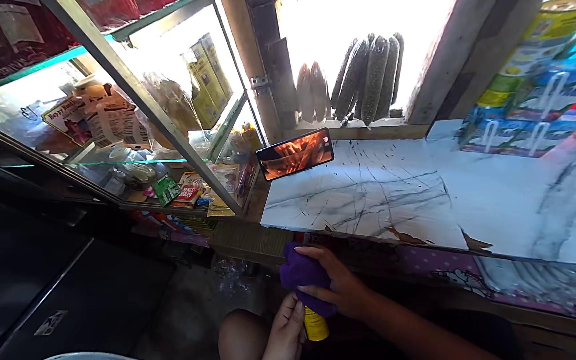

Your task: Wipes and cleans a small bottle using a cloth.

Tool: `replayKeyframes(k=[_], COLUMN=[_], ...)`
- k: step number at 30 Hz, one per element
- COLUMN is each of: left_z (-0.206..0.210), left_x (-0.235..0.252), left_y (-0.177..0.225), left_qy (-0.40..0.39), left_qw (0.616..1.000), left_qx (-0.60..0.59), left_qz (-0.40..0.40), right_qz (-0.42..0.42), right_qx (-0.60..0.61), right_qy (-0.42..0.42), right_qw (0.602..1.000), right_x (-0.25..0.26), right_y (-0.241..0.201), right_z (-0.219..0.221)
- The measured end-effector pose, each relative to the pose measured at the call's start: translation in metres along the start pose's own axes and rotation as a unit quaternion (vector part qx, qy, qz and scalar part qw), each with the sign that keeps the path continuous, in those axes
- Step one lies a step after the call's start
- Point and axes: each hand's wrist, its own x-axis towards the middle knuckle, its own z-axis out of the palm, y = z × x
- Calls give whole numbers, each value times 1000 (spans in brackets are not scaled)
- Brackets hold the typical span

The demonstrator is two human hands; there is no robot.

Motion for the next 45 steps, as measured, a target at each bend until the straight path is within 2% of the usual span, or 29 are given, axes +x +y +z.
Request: replayKeyframes(k=[3,8,15,23,31,34,39,45], left_z=[-2,3,2,2,-5,-6,-6,0], left_x=[1,3,9,6,1,0,2,3], left_y=[3,18,34,34,8,-1,5,19], left_qy=[12,97,173,127,-30,-64,-48,51], left_qw=[1000,994,979,988,997,996,997,996], left_qx=[5,-15,-67,-51,43,46,48,28], left_qz=[16,40,86,78,53,37,49,66], right_qz=[-1,-2,-28,-35,-8,13,12,-14], right_qx=[0,-14,-5,0,45,64,72,35], right_qy=[-12,-58,-120,-77,31,43,20,-34], right_qw=[1000,998,992,996,999,997,997,999], right_x=[-1,-4,-8,-10,-2,1,-1,-3], right_y=[1,1,1,2,1,2,2,2], right_z=[1,6,9,12,5,2,1,5])
